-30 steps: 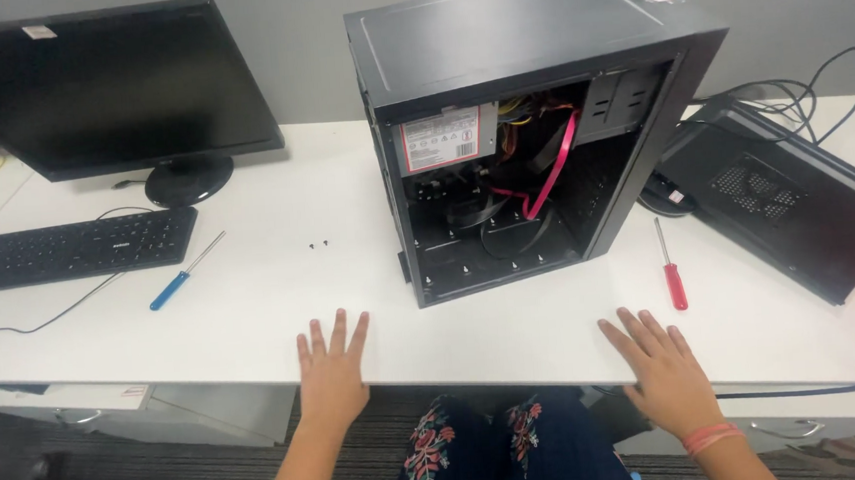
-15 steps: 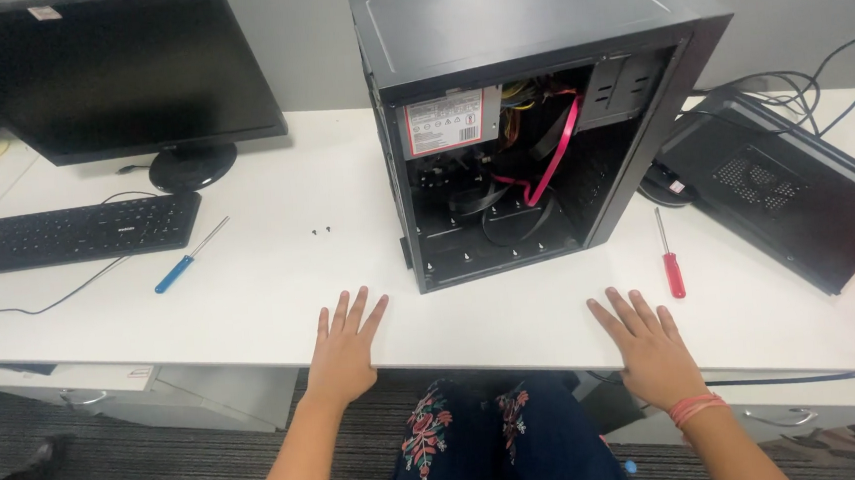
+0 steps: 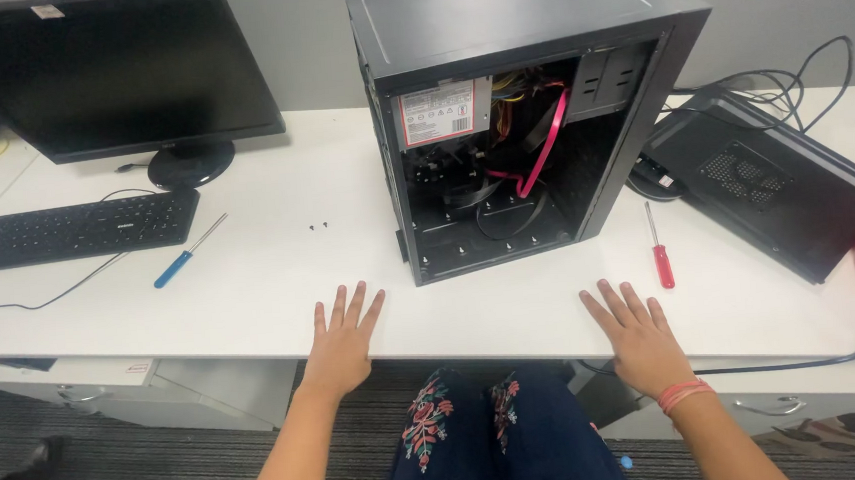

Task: The recorder uses a leaf blower to clean dust out of an open computer tower and then inspects internal cables and components.

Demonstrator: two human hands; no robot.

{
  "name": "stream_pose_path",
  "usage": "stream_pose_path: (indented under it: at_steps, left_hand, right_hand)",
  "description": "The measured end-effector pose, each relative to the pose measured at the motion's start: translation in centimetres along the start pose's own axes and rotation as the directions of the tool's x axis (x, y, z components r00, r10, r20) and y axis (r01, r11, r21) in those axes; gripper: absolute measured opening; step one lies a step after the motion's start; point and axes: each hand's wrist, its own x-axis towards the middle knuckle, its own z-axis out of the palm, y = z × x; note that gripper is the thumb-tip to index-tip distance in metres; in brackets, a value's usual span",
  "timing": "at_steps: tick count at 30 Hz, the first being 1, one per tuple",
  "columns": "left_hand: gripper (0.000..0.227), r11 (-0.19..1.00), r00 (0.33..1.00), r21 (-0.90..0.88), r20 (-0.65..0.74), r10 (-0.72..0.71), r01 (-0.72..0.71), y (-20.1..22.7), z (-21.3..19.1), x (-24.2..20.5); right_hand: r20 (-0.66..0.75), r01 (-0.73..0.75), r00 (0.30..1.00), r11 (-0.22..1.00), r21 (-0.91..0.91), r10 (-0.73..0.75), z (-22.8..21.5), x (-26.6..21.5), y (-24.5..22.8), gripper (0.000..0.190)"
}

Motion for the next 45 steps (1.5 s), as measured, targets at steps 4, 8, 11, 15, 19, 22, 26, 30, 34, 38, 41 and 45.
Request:
stream_pose_path:
  at_steps: [4,8,11,15,19,22,26,30,34,38,41,45]
  left_hand:
    - [0.093,0.997,0.998,0.054,-0.041,0.048,-0.046,-0.5,1.3,-0.1]
    - [0.093,0.995,0.998,0.083,-0.032,0.051,-0.048,0.1,0.5,-0.3]
    - [0.094,0.996,1.000,0.082,-0.003,0.027,-0.027,0.2,0.3,-0.5]
    - [0.095,0.994,0.999,0.102,0.004,0.037,-0.038,-0.2,0.8,-0.2]
    - [0.095,0.994,0.999,0.097,0.002,0.040,-0.040,-0.3,0.8,-0.1]
    - [0.095,0.994,0.999,0.097,0.040,0.036,-0.040,0.2,-0.1,-0.6]
    - [0.096,0.995,0.999,0.090,0.008,0.031,-0.032,-0.1,0.8,-0.1]
    - [0.095,0.998,1.000,0.065,-0.001,0.019,-0.019,0.1,0.3,-0.4]
    - [0.094,0.999,0.999,0.051,0.039,0.012,-0.014,0.4,-0.1,-0.1]
    - [0.095,0.998,0.999,0.068,0.046,0.003,-0.006,0.2,0.2,0.0]
    - [0.096,0.997,0.996,0.075,0.088,0.018,-0.025,0.0,0.5,0.8]
    - [0.102,0.987,0.978,0.156,0.206,-0.006,-0.027,-0.7,2.3,2.1]
  right_hand:
    - [-0.051,0.028,0.998,1.000,0.007,-0.028,1.0,-0.2,0.1,0.100]
    - [-0.067,0.024,0.998,0.999,0.022,-0.022,0.9,-0.3,0.1,0.097]
    - [-0.046,0.021,0.999,0.999,-0.031,-0.022,1.1,-0.4,0.0,0.099]
    - [-0.099,0.029,0.995,1.000,0.010,-0.028,1.4,-0.3,0.1,0.093]
    - [-0.048,0.021,0.999,1.000,0.011,-0.020,1.1,-0.1,0.0,0.098]
    - [-0.083,0.023,0.996,1.000,0.015,-0.021,1.5,-0.2,0.1,0.095]
    - [-0.099,0.021,0.995,1.000,0.015,-0.019,1.4,-0.4,0.3,0.091]
    - [-0.113,0.038,0.993,0.997,0.060,-0.031,0.9,-0.4,0.1,0.095]
    - [-0.142,0.037,0.990,0.996,0.076,-0.026,1.2,-0.4,0.1,0.090]
    - [-0.123,0.045,0.992,0.994,0.101,-0.033,0.7,-0.3,-0.2,0.095]
    - [-0.086,0.019,0.996,0.994,0.110,-0.010,1.0,0.2,-0.1,0.099]
    - [0.115,-0.043,0.992,0.996,-0.078,0.051,5.2,1.0,1.3,0.099]
